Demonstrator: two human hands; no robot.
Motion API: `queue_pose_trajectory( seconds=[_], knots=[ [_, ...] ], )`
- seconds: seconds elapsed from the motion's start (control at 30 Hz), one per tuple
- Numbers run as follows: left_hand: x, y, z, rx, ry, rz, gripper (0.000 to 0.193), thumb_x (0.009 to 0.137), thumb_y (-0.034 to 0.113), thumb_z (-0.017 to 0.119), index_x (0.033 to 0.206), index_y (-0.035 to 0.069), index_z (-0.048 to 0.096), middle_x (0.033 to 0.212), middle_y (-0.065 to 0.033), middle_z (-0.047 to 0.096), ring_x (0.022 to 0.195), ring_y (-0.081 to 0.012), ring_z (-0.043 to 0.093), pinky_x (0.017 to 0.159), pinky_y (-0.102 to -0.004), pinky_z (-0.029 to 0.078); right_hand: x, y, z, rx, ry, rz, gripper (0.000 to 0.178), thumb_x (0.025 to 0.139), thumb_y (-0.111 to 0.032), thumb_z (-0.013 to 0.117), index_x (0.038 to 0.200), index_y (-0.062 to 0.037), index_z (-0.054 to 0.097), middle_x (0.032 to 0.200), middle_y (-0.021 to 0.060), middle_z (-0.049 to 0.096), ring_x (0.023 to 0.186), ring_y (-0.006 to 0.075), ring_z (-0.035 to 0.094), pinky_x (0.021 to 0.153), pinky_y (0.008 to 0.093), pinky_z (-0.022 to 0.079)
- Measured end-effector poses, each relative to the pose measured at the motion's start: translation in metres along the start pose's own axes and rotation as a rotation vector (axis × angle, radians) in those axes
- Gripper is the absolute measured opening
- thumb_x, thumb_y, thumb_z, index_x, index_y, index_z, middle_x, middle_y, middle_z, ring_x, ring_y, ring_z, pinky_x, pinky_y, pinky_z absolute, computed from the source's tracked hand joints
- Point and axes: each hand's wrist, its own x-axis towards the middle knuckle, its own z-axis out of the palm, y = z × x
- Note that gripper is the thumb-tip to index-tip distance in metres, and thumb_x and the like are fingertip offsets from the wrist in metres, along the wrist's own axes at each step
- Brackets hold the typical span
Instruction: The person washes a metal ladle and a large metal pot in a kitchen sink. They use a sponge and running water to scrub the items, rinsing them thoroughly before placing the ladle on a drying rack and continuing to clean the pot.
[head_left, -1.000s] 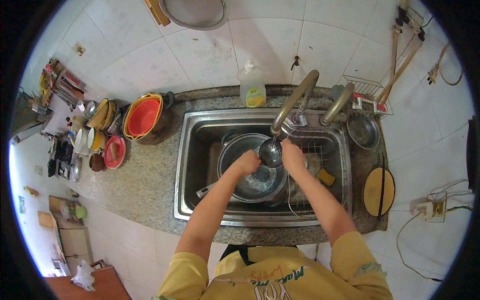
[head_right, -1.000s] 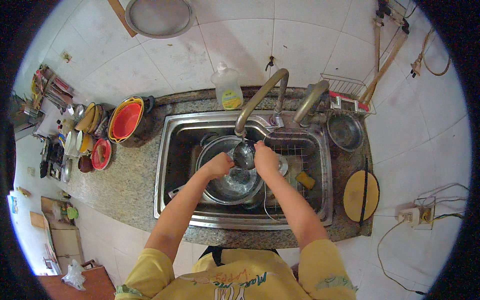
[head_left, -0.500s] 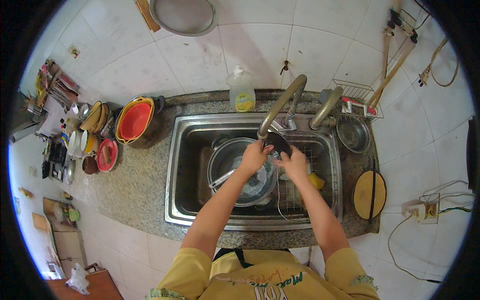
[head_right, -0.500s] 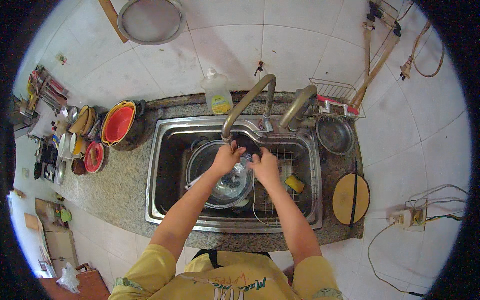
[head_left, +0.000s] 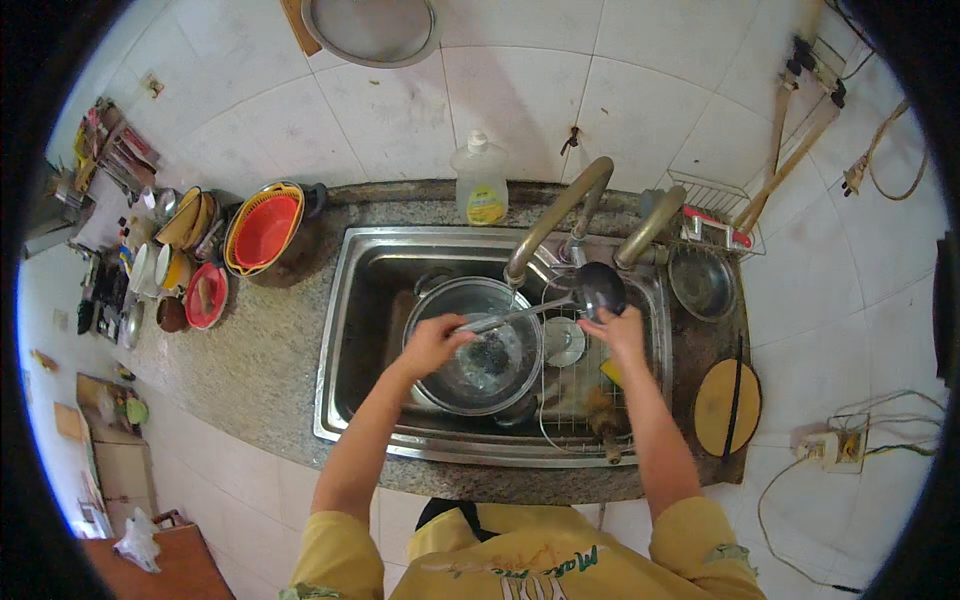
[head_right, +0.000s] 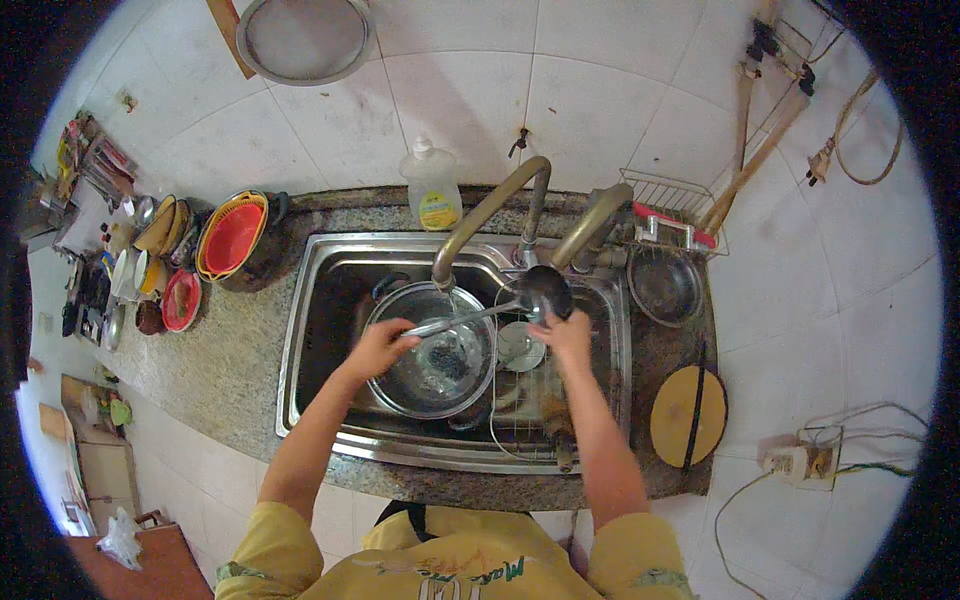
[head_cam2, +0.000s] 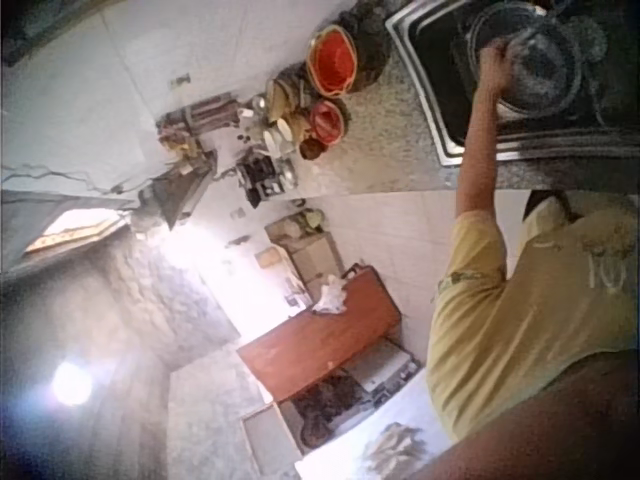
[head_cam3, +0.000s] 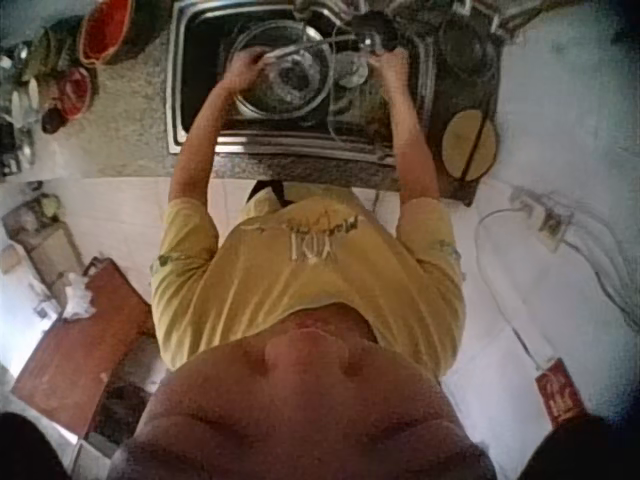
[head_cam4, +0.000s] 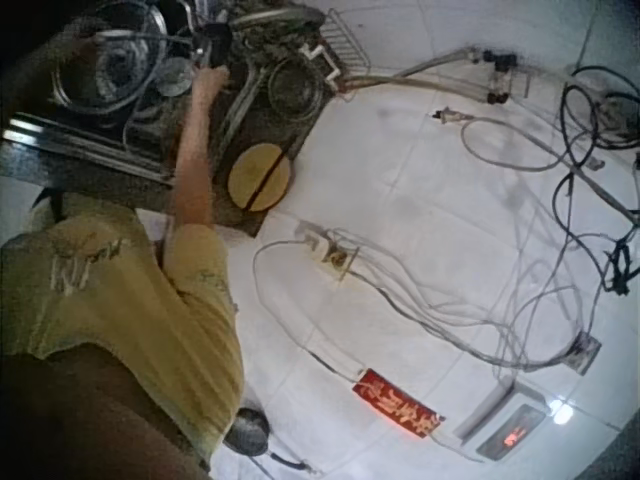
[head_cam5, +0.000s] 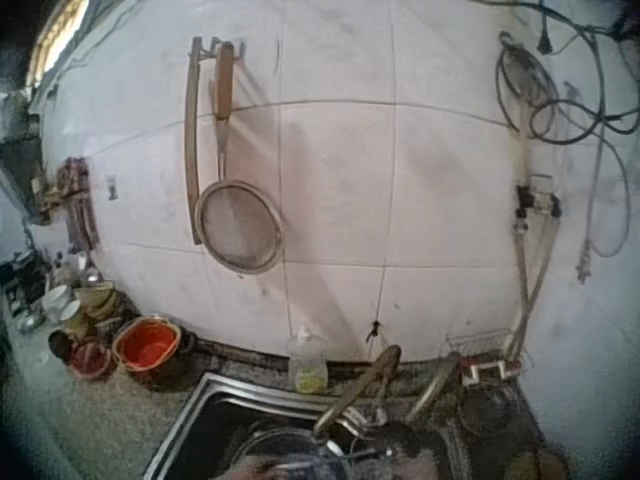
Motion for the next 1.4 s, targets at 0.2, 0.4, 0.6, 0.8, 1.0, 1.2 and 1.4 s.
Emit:
queue_pose_trajectory(
  seconds=[0.2, 0.4, 0.6, 0.8, 1.0, 1.2, 1.4],
  knots=[
    [-0.031, 0.013, -0.021, -1.273, 0.638, -0.118, 0.016, 0.079, 0.011, 0.058, 0.092, 0.002, 0.052, 0.081, -0.0059, 0.056, 0.072, -0.0147, 0.055, 0.061, -0.0263, 0.046, -0.01, 0.037, 0.073, 0.443, -0.168, 0.351, 0.023, 0.085, -0.007, 0.046, 0.1, 0.0077, 0.036, 0.102, 0.0226, 0.045, 0.086, 0.0417, 0.055, 0.074, 0.0422, 0.053],
    [-0.029, 0.071, -0.018, -0.734, 0.5, -0.159, 0.019, 0.082, 0.012, 0.056, 0.097, 0.0, 0.053, 0.088, -0.0106, 0.058, 0.082, -0.0191, 0.059, 0.071, -0.0288, 0.049, -0.002, 0.069, 0.102, 0.503, -0.528, 0.618, 0.052, 0.084, -0.037, 0.049, 0.111, 0.0026, 0.031, 0.107, 0.0242, 0.047, 0.088, 0.038, 0.056, 0.075, 0.0441, 0.049],
    [-0.046, 0.105, -0.046, 0.282, 0.596, 0.295, 0.011, 0.07, -0.003, 0.056, 0.079, 0.002, 0.061, 0.095, -0.0103, 0.061, 0.101, -0.025, 0.054, 0.085, -0.0338, 0.042, 0.038, 0.049, 0.065, 0.559, -0.4, 0.354, 0.048, 0.077, -0.038, 0.057, 0.103, -0.0005, 0.045, 0.1, 0.0185, 0.055, 0.091, 0.0282, 0.053, 0.082, 0.0386, 0.043],
    [-0.069, 0.103, -0.043, 0.37, 0.415, 0.471, 0.02, 0.071, 0.007, 0.05, 0.089, 0.005, 0.058, 0.109, -0.0121, 0.055, 0.104, -0.0266, 0.051, 0.088, -0.0358, 0.041, 0.062, 0.008, 0.043, 1.105, -0.43, 0.424, 0.024, 0.078, -0.002, 0.04, 0.097, 0.0087, 0.05, 0.118, 0.0181, 0.046, 0.11, 0.0315, 0.044, 0.092, 0.0403, 0.038],
    [-0.07, 0.095, -0.023, 0.35, 0.192, 0.549, 0.023, 0.069, 0.01, 0.055, 0.092, 0.005, 0.056, 0.105, -0.0113, 0.056, 0.103, -0.0275, 0.051, 0.084, -0.0364, 0.045, 0.034, 0.016, 0.067, 0.973, -0.25, 0.325, 0.039, 0.079, 0.002, 0.037, 0.118, 0.0036, 0.04, 0.116, 0.0106, 0.049, 0.108, 0.0219, 0.045, 0.089, 0.0318, 0.04],
    [-0.088, 0.071, -0.03, 0.139, 0.02, 0.427, 0.017, 0.071, 0.005, 0.054, 0.088, 0.003, 0.057, 0.102, -0.0133, 0.057, 0.1, -0.0287, 0.053, 0.089, -0.0374, 0.041, 0.028, 0.109, 0.053, 0.644, -0.321, 0.345, 0.028, 0.08, -0.012, 0.054, 0.106, -0.005, 0.052, 0.097, 0.0037, 0.055, 0.085, 0.0143, 0.052, 0.075, 0.0251, 0.041],
    [-0.093, 0.033, -0.157, -0.452, 0.197, 0.421, 0.016, 0.078, 0.002, 0.052, 0.093, 0.002, 0.057, 0.095, -0.0069, 0.06, 0.092, -0.02, 0.056, 0.088, -0.034, 0.039, -0.008, 0.132, 0.077, 0.561, 0.001, 0.271, 0.025, 0.08, -0.013, 0.056, 0.104, -0.0055, 0.052, 0.092, 0.001, 0.056, 0.076, 0.0103, 0.053, 0.067, 0.0245, 0.041]
  ],
)
